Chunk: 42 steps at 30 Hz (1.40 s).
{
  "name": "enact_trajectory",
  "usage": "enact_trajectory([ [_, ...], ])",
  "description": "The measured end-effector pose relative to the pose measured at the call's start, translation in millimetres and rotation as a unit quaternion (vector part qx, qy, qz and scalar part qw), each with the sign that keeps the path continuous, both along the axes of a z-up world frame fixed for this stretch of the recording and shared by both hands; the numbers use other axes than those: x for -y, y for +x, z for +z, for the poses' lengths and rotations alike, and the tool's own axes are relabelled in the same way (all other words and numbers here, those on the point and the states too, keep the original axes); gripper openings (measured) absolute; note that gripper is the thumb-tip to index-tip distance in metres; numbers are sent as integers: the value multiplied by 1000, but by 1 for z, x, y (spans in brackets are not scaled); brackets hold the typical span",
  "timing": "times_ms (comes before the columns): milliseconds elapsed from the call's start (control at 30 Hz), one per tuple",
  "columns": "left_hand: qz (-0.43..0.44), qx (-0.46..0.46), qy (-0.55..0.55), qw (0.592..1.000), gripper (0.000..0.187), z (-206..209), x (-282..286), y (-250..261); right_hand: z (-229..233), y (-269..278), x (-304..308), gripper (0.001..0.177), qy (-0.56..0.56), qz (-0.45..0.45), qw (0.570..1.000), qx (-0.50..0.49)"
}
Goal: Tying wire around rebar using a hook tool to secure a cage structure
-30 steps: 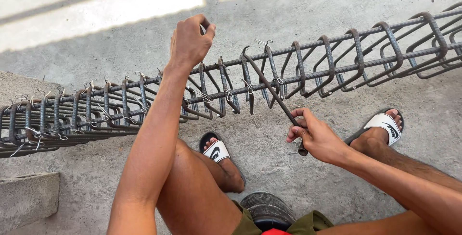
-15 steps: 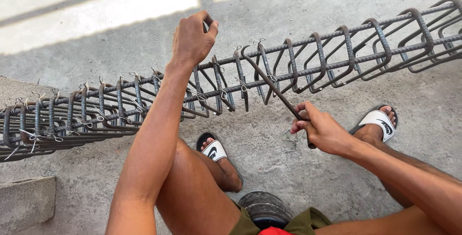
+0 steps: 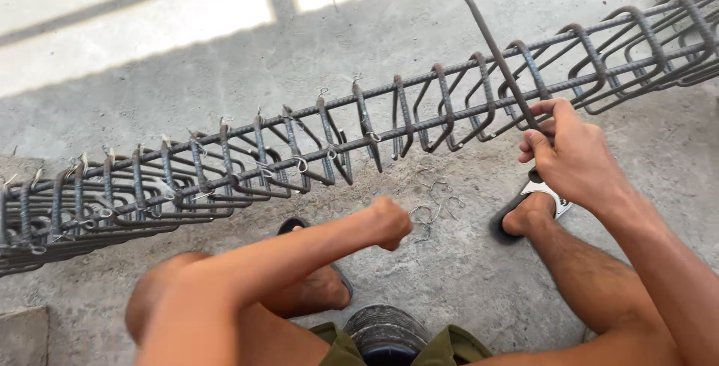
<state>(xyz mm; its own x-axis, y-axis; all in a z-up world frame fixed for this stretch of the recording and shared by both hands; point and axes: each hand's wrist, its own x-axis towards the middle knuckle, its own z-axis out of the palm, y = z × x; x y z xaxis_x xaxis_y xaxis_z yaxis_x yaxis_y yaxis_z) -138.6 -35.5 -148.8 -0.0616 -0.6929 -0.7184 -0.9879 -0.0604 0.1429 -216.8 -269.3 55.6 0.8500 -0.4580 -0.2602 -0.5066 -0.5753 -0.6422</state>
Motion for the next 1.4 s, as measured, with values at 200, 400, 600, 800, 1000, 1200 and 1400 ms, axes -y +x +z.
enact_trajectory([
  [200,355,-19,-186,916,33,-234,86,-11,-17,-14,30,31,-107,10,993,-38],
  [400,424,-16,-50,904,54,-269,127,-48,-15,-6,34,33,-65,-12,995,-70],
  [600,435,22,-92,895,28,-303,131,-57,-2,6,27,33,-49,-5,996,-71],
  [800,428,7,-115,896,24,-300,128,-63,-17,9,33,32,-60,-4,995,-83],
  [1000,491,-137,-180,841,31,-230,118,-60,-30,16,36,33,-102,3,989,-109],
  [1200,514,-363,-180,756,35,-143,99,-56,-63,28,42,33,-156,35,977,-138],
  [1400,571,-479,-100,659,32,-138,90,-40,-77,48,37,40,-192,64,970,-137],
])
